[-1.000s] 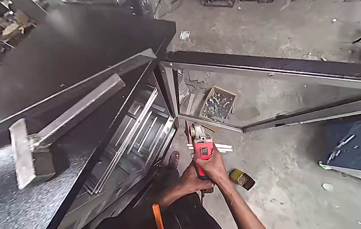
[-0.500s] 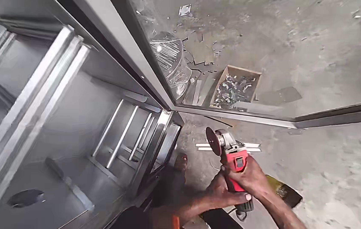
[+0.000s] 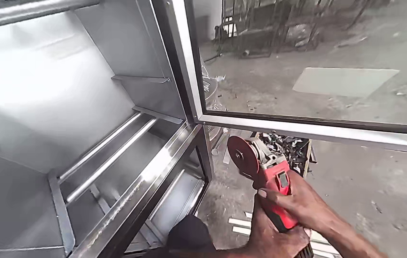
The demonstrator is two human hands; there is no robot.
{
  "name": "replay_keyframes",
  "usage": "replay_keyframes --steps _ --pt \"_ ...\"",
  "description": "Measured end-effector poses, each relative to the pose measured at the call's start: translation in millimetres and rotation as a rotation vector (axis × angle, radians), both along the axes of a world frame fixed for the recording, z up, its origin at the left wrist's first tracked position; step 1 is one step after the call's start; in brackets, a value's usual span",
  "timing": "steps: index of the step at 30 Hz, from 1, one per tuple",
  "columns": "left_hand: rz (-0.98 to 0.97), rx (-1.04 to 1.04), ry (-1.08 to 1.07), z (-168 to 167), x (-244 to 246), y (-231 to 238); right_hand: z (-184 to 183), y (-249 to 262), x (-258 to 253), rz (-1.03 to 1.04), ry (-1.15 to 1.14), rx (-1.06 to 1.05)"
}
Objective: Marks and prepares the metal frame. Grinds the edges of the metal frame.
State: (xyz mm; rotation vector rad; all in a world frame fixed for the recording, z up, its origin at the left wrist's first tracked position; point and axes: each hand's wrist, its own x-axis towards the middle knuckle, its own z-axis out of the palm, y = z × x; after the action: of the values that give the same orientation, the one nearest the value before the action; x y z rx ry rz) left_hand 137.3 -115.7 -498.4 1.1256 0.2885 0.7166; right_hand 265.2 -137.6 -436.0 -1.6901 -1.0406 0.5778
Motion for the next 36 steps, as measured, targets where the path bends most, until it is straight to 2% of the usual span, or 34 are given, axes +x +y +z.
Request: replay_keyframes --steps 8,12,17,22,28,36 --pt "-0.100 0.038 -0.125 16 -36 -20 27 -28 -48 -0.095 0.008 0.013" --pt "-0.119 -0.026 -0.084 34 -60 -27 47 -33 -73 -0.114 -0.046 -0.013" --pt "-0.120 -0.052 -0.035 54 -63 -1 73 -2 -81 -0.140 -0.187 -0.091" --pt "-0.127 -0.046 -0.050 65 -52 37 91 42 -75 -0.105 -0.219 -0.151" --pt "-0.172 -0.096 -0.079 60 -37 72 94 81 -65 -0.115 -0.273 -0.216" --pt "-0.186 -0.115 -0.116 51 -23 88 94 98 -58 -0.132 -0.293 -0.258"
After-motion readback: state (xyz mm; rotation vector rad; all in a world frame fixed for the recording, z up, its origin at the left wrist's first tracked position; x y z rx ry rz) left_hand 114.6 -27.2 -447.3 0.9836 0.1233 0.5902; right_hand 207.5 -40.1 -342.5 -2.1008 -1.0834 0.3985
